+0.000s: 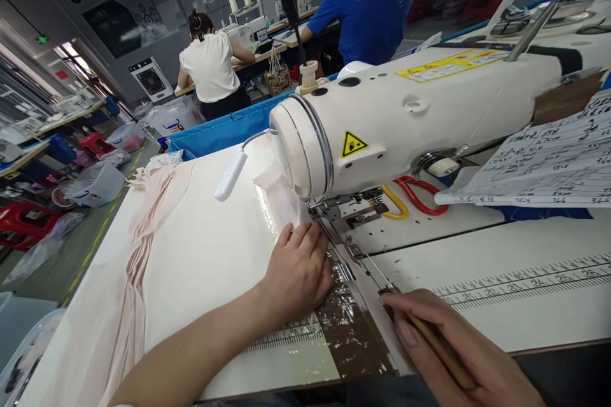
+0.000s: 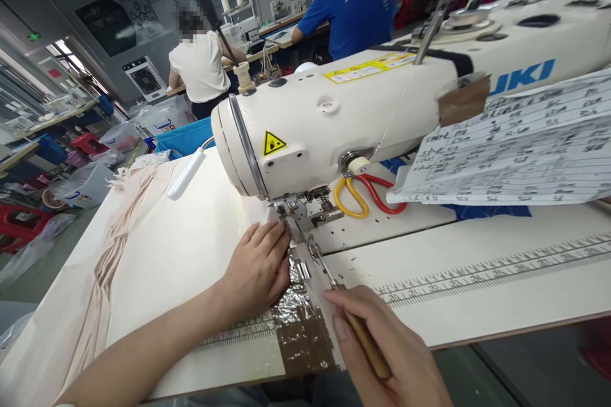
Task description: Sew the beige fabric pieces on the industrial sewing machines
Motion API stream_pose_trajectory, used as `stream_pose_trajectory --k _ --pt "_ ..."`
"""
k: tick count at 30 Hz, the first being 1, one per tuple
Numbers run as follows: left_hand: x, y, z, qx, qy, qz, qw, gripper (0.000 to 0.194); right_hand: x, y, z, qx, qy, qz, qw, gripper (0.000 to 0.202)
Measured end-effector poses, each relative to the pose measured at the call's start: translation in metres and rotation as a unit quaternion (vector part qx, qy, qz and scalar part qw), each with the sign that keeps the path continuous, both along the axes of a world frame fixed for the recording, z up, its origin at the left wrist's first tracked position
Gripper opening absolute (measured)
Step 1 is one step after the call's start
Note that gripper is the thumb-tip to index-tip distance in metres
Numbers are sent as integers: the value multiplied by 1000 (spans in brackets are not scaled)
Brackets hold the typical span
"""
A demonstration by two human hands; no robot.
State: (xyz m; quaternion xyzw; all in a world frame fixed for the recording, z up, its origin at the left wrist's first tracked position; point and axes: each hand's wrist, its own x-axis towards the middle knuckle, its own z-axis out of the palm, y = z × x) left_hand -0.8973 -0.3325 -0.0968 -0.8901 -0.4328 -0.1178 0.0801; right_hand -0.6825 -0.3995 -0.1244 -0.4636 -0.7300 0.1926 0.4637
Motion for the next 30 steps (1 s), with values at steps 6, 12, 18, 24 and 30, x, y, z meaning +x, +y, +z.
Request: stream_pose_trajectory --k 6,12,18,24,30 --pt "0 9 0 -20 -55 14 998 41 -31 24 16 55 -62 28 996 16" --pt "-4 13 1 -55 -83 15 995 41 -48 39 9 150 -174 -18 973 20" --pt "-6 13 0 -63 -81 9 995 43 -53 43 10 196 -234 -44 951 22" --pt "-5 14 1 -64 -78 11 995 43 -54 43 9 227 -292 -72 926 25" --pt "-9 20 1 -62 -97 15 993 41 -62 43 7 199 -339 -96 914 24"
